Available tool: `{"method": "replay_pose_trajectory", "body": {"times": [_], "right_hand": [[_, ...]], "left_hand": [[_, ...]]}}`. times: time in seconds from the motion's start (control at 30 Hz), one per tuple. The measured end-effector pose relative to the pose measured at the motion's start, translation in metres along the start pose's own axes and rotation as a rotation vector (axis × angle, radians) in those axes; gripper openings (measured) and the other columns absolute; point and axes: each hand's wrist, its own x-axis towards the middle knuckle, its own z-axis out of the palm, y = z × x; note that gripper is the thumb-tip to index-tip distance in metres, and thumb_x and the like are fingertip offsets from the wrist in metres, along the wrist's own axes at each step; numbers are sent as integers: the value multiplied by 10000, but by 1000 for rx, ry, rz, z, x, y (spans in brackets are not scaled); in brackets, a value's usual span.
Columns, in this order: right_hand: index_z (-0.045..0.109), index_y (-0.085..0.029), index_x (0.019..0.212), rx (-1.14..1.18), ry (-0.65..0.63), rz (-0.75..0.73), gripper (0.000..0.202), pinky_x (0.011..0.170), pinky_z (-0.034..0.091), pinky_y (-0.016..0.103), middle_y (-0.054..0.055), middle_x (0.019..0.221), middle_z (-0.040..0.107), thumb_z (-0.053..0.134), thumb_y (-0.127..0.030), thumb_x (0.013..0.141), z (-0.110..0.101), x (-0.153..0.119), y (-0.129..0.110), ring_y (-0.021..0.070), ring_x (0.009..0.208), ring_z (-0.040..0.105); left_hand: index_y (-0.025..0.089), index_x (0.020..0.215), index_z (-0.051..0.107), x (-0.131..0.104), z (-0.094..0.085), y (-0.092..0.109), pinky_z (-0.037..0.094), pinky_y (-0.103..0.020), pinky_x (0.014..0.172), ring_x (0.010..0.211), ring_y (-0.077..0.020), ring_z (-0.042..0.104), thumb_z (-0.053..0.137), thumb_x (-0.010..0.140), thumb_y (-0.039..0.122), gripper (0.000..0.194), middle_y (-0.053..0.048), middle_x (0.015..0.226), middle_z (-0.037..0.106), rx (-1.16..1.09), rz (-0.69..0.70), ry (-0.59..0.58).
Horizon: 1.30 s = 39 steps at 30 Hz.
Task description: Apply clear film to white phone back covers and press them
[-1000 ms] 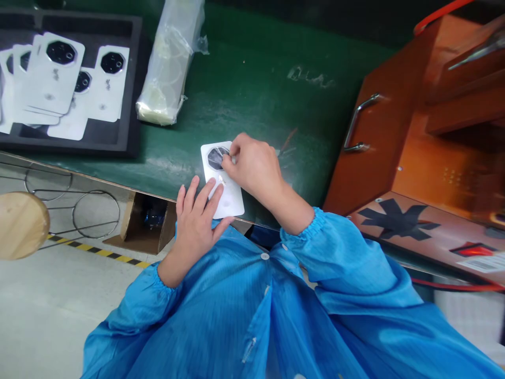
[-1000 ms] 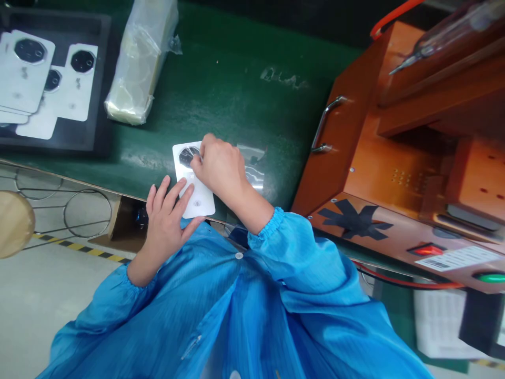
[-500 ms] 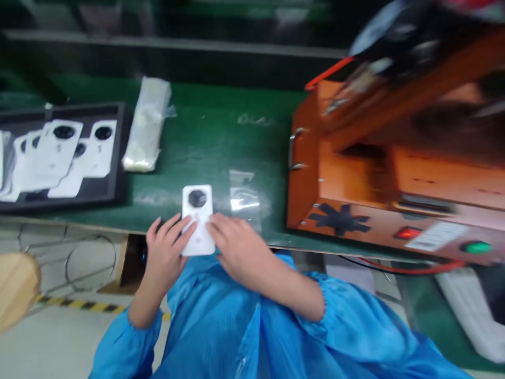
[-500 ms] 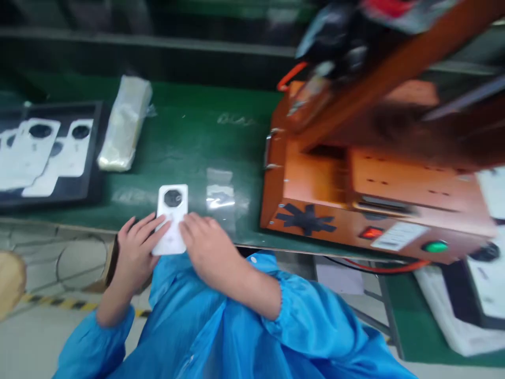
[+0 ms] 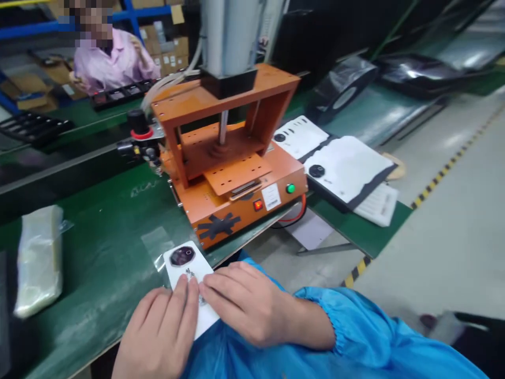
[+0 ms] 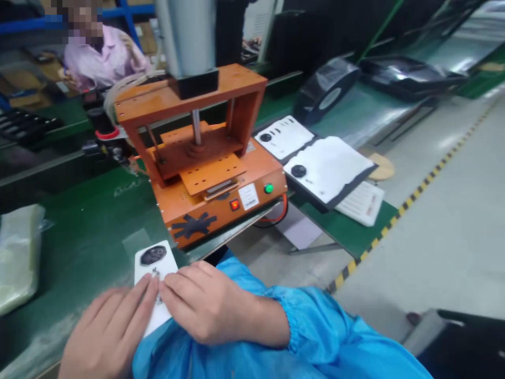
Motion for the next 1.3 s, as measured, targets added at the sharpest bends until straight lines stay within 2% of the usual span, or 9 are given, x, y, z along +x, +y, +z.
{"method": "replay_pose_trajectory", "body": {"times": [0.17,0.27,0.47,0.63,0.87,1.0,1.1,1.2,1.3], "right_hand": [[772,-156,1091,-61,160,91,206,739,631,318,98,1039,842,573,-169,1037,-46,-40,25,198,1011,801],[709,-188,1205,-56,233,251,235,739,648,337,108,1047,845,586,-157,1007,-72,-65,42,205,1002,819],[689,-239,1193,-240,418,296,243,677,649,354,74,973,850,607,-152,982,-91,-96,66,220,857,833],[680,-225,1134,-317,430,305,195,689,658,347,76,970,851,624,-126,976,-94,-104,75,211,860,837],[697,-279,1131,-421,464,312,170,708,658,355,47,1013,847,676,-192,986,-96,-118,87,213,878,833],[729,-254,1226,-440,441,306,305,764,663,395,89,1098,844,700,-121,953,-93,-126,91,259,972,832],[739,-218,1267,-461,456,286,375,792,657,390,106,1114,839,718,-62,926,-91,-126,96,271,1008,830],[746,-178,1265,-493,445,266,335,811,642,387,114,1095,841,697,-66,954,-89,-121,101,277,1012,831],[754,-204,1266,-522,427,258,342,822,630,366,89,1104,845,637,-50,984,-83,-116,109,260,1029,831]], "left_hand": [[142,1180,757,40,17,-7,592,-392,778,838,-262,762,558,1077,244,246,-150,1032,840,-295,54,140],[204,1095,778,59,48,-23,596,-312,723,796,-217,757,592,1076,367,248,-86,904,810,-490,-182,205],[215,815,801,107,95,-40,545,-238,657,644,-146,713,620,1011,342,296,-3,753,778,-726,-588,-19],[229,766,817,127,95,-38,504,-254,570,538,-157,633,623,945,508,384,4,635,722,-751,-831,-112],[201,854,775,145,105,-49,476,-274,603,625,-183,645,630,892,563,392,-20,701,730,-684,-971,-138],[173,876,706,162,109,-50,384,-243,509,548,-132,549,687,837,576,406,-31,728,711,-951,-1164,-140],[160,1004,686,174,107,-49,249,-191,422,544,-98,550,790,731,518,462,-92,961,768,-1240,-1346,-111],[160,1125,687,184,105,-46,212,-162,401,678,-123,647,887,634,441,599,-158,1222,757,-1501,-1301,-95],[168,1113,694,195,107,-41,244,-158,404,717,-122,639,916,631,424,589,-149,1232,755,-1636,-1188,22]]}}
